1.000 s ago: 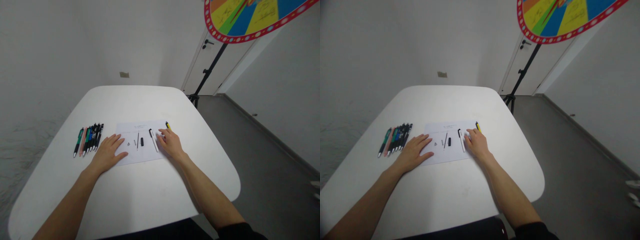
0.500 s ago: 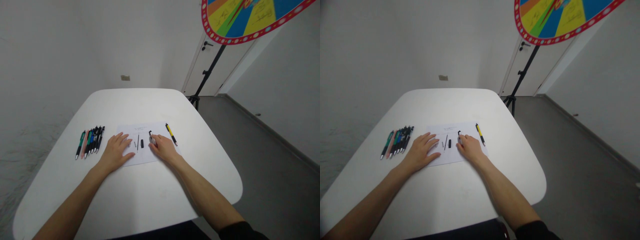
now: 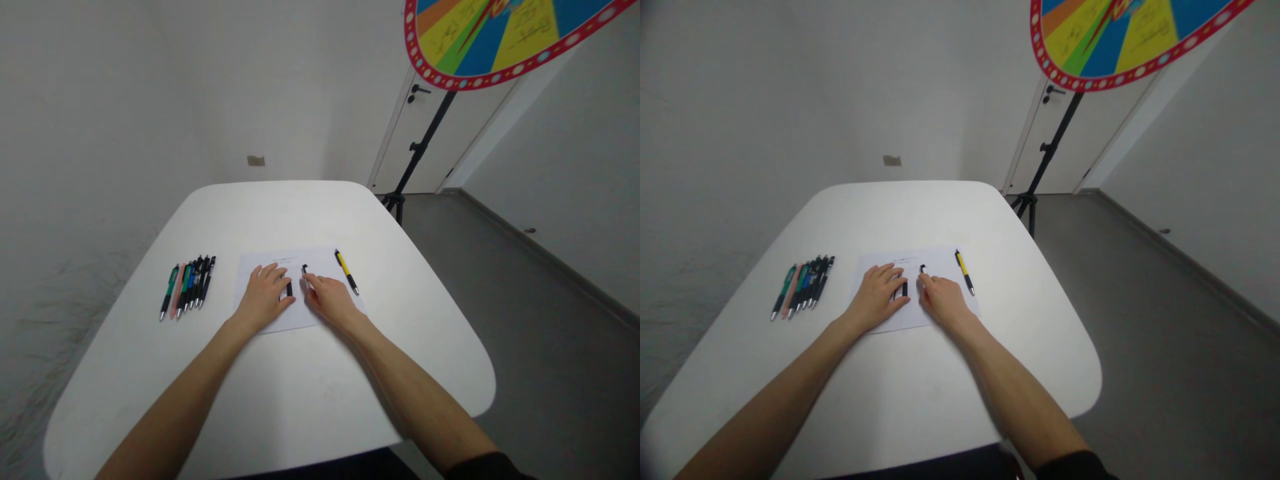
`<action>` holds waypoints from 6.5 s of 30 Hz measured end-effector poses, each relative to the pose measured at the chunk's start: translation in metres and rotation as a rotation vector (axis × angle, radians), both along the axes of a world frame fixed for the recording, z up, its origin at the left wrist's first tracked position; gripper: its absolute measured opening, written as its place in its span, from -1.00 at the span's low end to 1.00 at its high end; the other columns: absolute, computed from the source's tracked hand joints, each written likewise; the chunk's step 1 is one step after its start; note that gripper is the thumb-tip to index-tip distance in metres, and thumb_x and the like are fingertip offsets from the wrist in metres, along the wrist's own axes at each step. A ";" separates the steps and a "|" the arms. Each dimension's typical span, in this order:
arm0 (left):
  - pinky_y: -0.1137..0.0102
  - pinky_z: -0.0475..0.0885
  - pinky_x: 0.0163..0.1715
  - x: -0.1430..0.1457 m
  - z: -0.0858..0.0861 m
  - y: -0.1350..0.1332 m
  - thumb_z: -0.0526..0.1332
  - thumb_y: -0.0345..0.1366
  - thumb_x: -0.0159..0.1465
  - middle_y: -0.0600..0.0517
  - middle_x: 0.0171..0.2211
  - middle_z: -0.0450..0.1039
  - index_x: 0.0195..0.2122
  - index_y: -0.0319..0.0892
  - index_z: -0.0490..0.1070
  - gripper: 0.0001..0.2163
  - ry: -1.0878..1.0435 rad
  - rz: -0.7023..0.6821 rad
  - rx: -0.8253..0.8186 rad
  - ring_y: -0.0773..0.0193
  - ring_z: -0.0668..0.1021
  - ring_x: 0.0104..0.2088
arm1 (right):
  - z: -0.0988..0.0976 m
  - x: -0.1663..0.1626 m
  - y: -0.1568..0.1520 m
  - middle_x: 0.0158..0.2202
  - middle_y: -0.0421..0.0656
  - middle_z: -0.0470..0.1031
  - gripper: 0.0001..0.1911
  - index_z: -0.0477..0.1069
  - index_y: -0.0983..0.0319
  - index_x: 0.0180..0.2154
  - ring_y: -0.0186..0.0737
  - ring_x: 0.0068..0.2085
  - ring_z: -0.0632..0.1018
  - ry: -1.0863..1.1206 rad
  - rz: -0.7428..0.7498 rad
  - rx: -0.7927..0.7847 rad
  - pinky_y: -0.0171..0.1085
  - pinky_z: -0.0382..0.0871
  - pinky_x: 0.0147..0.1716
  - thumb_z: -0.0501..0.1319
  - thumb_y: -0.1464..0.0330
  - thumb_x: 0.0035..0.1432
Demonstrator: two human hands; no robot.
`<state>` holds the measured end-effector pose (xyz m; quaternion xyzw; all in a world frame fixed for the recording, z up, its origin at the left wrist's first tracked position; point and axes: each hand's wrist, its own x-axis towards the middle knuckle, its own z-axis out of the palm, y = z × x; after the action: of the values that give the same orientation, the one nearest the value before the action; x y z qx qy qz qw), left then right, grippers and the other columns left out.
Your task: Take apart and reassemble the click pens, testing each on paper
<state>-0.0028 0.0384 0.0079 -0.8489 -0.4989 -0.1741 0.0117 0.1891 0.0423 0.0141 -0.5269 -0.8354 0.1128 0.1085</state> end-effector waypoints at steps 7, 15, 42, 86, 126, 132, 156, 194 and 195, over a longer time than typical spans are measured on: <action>0.20 0.44 -0.10 0.007 0.009 -0.016 0.28 -0.32 0.19 -0.06 -0.22 0.56 0.01 -0.20 0.42 -0.66 -0.390 0.008 -0.028 0.14 0.53 -0.17 | -0.011 -0.001 0.006 -0.62 -0.34 0.34 -0.59 0.31 0.25 0.03 -0.31 -0.55 0.39 0.879 -0.236 -0.106 -0.34 0.23 -0.46 0.11 0.38 0.11; 0.33 0.49 -0.19 0.008 0.006 -0.026 0.20 -0.37 0.16 0.00 -0.26 0.57 0.02 -0.15 0.43 -0.63 -0.698 0.057 -0.170 0.27 0.57 -0.30 | -0.003 -0.008 0.008 -0.56 -0.31 0.47 -0.41 0.29 0.24 -0.03 -0.42 -0.64 0.36 1.675 -0.414 -0.564 -0.42 0.21 -0.64 0.33 0.40 -0.18; 0.37 0.49 -0.27 0.005 0.009 -0.027 0.21 -0.25 0.17 0.04 -0.34 0.60 -0.25 -0.14 0.54 -0.82 -0.853 0.133 -0.201 0.28 0.56 -0.37 | -0.002 -0.006 0.004 -0.44 -0.21 0.59 -0.73 0.34 0.20 -0.38 -0.38 -0.49 0.55 1.836 -0.331 -0.705 -0.42 0.52 -0.50 0.40 0.37 -0.11; -0.22 0.15 0.15 0.007 -0.015 -0.012 0.14 -0.39 0.25 -0.12 0.12 0.40 -0.14 -0.06 0.52 -0.78 -0.024 0.179 0.094 -0.14 0.31 0.21 | -0.012 -0.006 0.007 -0.55 -0.32 0.42 -0.72 0.35 0.18 -0.42 -0.40 -0.51 0.50 1.835 -0.391 -0.671 -0.42 0.42 -0.53 0.43 0.35 -0.16; 0.17 0.34 0.00 0.010 0.001 -0.014 0.18 -0.38 0.29 0.03 -0.37 0.57 -0.30 -0.13 0.47 -0.91 -0.334 0.039 0.313 0.21 0.53 -0.25 | -0.009 -0.006 0.006 -0.62 -0.35 0.36 -0.73 0.36 0.22 -0.44 -0.43 -0.56 0.48 1.890 -0.382 -0.678 -0.48 0.39 -0.58 0.43 0.40 -0.15; 0.26 0.38 -0.09 0.009 0.006 -0.017 0.19 -0.35 0.29 0.04 -0.37 0.57 -0.34 -0.14 0.45 -0.92 -0.499 0.045 0.314 0.23 0.54 -0.28 | -0.009 -0.006 0.005 -0.58 -0.32 0.41 -0.76 0.37 0.22 -0.44 -0.43 -0.55 0.48 1.888 -0.364 -0.696 -0.47 0.40 -0.57 0.42 0.42 -0.14; 0.29 0.40 -0.19 0.011 0.008 -0.020 0.21 -0.23 0.28 0.02 -0.36 0.55 -0.33 -0.15 0.44 -0.88 -0.586 0.129 0.278 0.22 0.53 -0.28 | -0.009 -0.008 0.001 -0.51 -0.29 0.51 -0.75 0.38 0.22 -0.41 -0.43 -0.52 0.49 1.912 -0.307 -0.946 -0.45 0.43 -0.52 0.43 0.42 -0.13; -0.06 0.23 0.01 0.030 0.017 -0.027 0.11 -0.53 0.18 -0.17 -0.34 0.50 -0.39 -0.22 0.53 -0.80 0.222 0.112 0.124 -0.03 0.46 -0.18 | -0.013 0.000 0.012 -0.50 -0.23 0.56 -0.89 0.42 0.24 -0.46 -0.44 -0.55 0.49 2.123 -0.383 -1.037 -0.47 0.43 -0.54 0.35 0.45 0.03; -0.04 0.25 -0.02 0.030 0.017 -0.026 0.11 -0.53 0.18 -0.18 -0.34 0.49 -0.40 -0.23 0.52 -0.80 0.226 0.111 0.114 -0.03 0.46 -0.20 | -0.012 0.000 0.013 -0.51 -0.23 0.56 -0.88 0.42 0.23 -0.46 -0.43 -0.55 0.48 2.122 -0.388 -1.027 -0.47 0.43 -0.55 0.35 0.45 0.02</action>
<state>0.0276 0.0119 0.0246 -0.8321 -0.5300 -0.1048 0.1256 0.1896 0.0548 0.0019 -0.2699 -0.0924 0.7944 0.5363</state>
